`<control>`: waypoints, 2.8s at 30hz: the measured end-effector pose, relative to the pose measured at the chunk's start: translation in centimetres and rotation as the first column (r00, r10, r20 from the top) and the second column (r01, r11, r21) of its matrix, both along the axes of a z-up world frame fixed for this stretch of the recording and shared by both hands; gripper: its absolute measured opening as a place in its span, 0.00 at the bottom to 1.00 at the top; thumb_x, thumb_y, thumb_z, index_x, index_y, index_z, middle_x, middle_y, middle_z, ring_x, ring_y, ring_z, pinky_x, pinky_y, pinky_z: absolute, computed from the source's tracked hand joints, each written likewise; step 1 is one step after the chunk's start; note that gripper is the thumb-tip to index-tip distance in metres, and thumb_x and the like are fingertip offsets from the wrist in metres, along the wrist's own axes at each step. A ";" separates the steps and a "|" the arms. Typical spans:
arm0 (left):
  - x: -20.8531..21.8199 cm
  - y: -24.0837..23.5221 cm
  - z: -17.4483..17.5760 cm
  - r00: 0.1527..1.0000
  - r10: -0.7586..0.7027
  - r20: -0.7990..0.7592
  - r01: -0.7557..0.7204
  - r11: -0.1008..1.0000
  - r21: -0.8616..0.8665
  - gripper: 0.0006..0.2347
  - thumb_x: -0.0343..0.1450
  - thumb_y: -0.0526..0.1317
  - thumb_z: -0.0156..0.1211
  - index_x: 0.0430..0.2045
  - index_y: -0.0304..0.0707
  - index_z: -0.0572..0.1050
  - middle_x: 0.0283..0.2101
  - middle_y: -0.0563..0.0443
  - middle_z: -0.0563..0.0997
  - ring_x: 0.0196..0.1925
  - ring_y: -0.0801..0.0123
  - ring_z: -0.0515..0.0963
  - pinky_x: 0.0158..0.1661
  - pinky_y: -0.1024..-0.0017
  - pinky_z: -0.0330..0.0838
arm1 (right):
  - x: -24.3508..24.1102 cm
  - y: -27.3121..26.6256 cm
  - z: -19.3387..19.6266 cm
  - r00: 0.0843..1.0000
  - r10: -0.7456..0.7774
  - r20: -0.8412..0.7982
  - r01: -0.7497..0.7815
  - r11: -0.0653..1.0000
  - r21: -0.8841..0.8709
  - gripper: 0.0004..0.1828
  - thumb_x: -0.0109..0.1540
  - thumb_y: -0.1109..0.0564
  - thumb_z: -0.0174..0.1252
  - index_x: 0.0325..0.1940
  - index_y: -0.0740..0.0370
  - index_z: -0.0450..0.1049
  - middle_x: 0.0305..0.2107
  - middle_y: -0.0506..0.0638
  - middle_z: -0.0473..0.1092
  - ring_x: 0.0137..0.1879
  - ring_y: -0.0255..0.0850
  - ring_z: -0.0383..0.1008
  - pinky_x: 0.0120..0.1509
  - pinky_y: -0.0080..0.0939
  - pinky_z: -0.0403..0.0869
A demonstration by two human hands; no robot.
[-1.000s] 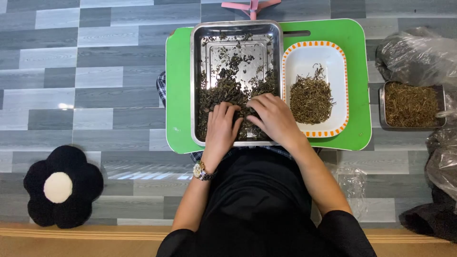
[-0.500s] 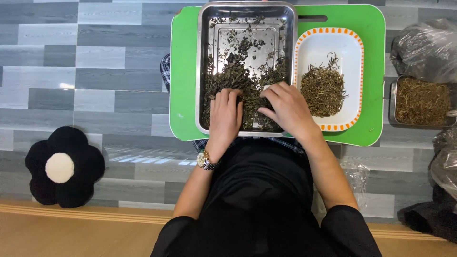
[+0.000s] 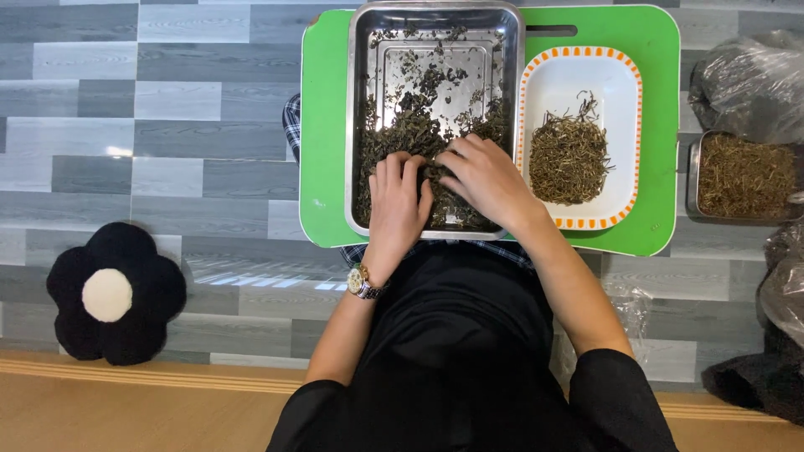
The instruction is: Sorting dried tea leaves by hand to remove stems and debris
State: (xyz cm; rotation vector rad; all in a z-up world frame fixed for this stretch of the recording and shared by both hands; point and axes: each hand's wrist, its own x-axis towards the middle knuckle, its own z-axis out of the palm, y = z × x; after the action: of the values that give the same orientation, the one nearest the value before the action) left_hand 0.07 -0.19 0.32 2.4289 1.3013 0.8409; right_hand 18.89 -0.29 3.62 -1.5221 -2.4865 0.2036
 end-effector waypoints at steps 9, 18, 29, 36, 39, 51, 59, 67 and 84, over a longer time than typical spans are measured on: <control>0.1 0.0 0.4 1.000 -0.001 0.017 0.001 1.000 0.006 0.07 0.72 0.29 0.54 0.42 0.37 0.69 0.43 0.50 0.64 0.43 0.61 0.64 0.37 0.66 0.55 | 1.9 0.1 1.1 0.995 -0.093 0.030 0.089 0.990 0.113 0.11 0.66 0.58 0.62 0.52 0.63 0.79 0.40 0.55 0.76 0.50 0.44 0.74 0.53 0.39 0.71; 0.0 -0.1 0.4 0.999 -0.015 0.029 0.015 1.000 0.001 0.07 0.70 0.28 0.52 0.38 0.38 0.67 0.42 0.52 0.63 0.41 0.63 0.63 0.36 0.66 0.54 | -0.8 -0.3 -0.8 0.998 0.050 0.033 -0.050 0.999 0.006 0.24 0.58 0.49 0.69 0.55 0.62 0.76 0.42 0.56 0.74 0.51 0.46 0.71 0.53 0.43 0.71; 0.1 0.0 0.0 1.000 -0.004 0.021 0.004 1.000 0.003 0.06 0.71 0.30 0.53 0.38 0.39 0.66 0.42 0.52 0.62 0.42 0.62 0.64 0.36 0.66 0.55 | 0.2 -0.1 -2.1 1.000 -0.004 0.013 0.002 0.989 0.149 0.09 0.64 0.55 0.63 0.47 0.60 0.78 0.38 0.53 0.74 0.47 0.45 0.73 0.47 0.43 0.71; -0.3 0.0 0.7 0.999 -0.049 -0.024 0.048 0.998 -0.038 0.14 0.74 0.40 0.62 0.51 0.36 0.69 0.51 0.44 0.65 0.56 0.51 0.66 0.45 0.60 0.60 | 0.0 -2.5 0.3 0.984 -0.100 -0.144 0.115 0.989 0.096 0.17 0.68 0.50 0.57 0.59 0.58 0.75 0.52 0.59 0.71 0.62 0.51 0.68 0.60 0.52 0.71; -1.1 -0.7 5.0 0.990 -0.069 -0.124 0.041 0.975 -0.220 0.27 0.70 0.42 0.70 0.61 0.30 0.68 0.63 0.27 0.64 0.69 0.32 0.58 0.60 0.34 0.57 | -0.6 -3.7 0.8 0.979 -0.117 -0.165 0.132 0.987 0.086 0.21 0.67 0.49 0.60 0.61 0.60 0.73 0.56 0.62 0.70 0.65 0.55 0.67 0.63 0.57 0.71; -1.6 -0.3 1.4 0.848 0.013 -0.529 -0.165 0.957 -0.241 0.41 0.67 0.58 0.68 0.71 0.33 0.55 0.66 0.25 0.61 0.66 0.36 0.66 0.44 0.47 0.82 | 1.2 -5.5 3.5 0.982 -0.143 0.121 0.152 0.986 -0.070 0.32 0.58 0.55 0.68 0.65 0.61 0.69 0.55 0.65 0.66 0.58 0.61 0.72 0.53 0.52 0.78; -1.3 0.8 2.2 0.876 -0.099 -0.473 -0.074 0.940 -0.334 0.33 0.68 0.50 0.67 0.66 0.37 0.61 0.59 0.33 0.62 0.58 0.42 0.71 0.39 0.50 0.83 | 0.7 -3.7 1.9 0.983 -0.067 0.169 0.110 0.959 -0.260 0.39 0.54 0.66 0.69 0.69 0.65 0.65 0.54 0.71 0.64 0.52 0.64 0.75 0.45 0.53 0.82; -1.1 1.8 1.2 0.906 -0.138 -0.401 0.020 0.959 -0.284 0.23 0.70 0.38 0.66 0.60 0.41 0.66 0.48 0.42 0.66 0.51 0.46 0.75 0.35 0.50 0.83 | 0.2 -3.1 2.8 0.990 -0.031 0.137 0.058 0.979 -0.194 0.29 0.56 0.71 0.66 0.62 0.68 0.71 0.47 0.67 0.66 0.45 0.61 0.78 0.38 0.52 0.81; 0.0 3.9 4.8 0.869 -0.169 -0.466 0.087 0.978 -0.192 0.29 0.72 0.55 0.59 0.69 0.48 0.65 0.71 0.34 0.59 0.72 0.37 0.60 0.64 0.40 0.61 | 0.5 -3.0 0.3 0.995 -0.099 -0.021 0.100 0.994 0.048 0.32 0.61 0.43 0.65 0.63 0.65 0.71 0.57 0.67 0.68 0.66 0.63 0.66 0.62 0.61 0.73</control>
State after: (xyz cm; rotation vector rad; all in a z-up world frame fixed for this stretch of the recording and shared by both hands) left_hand 0.04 3.69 5.09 2.6436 1.2750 0.0771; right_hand 19.35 -3.25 3.93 -1.6114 -2.3768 0.1383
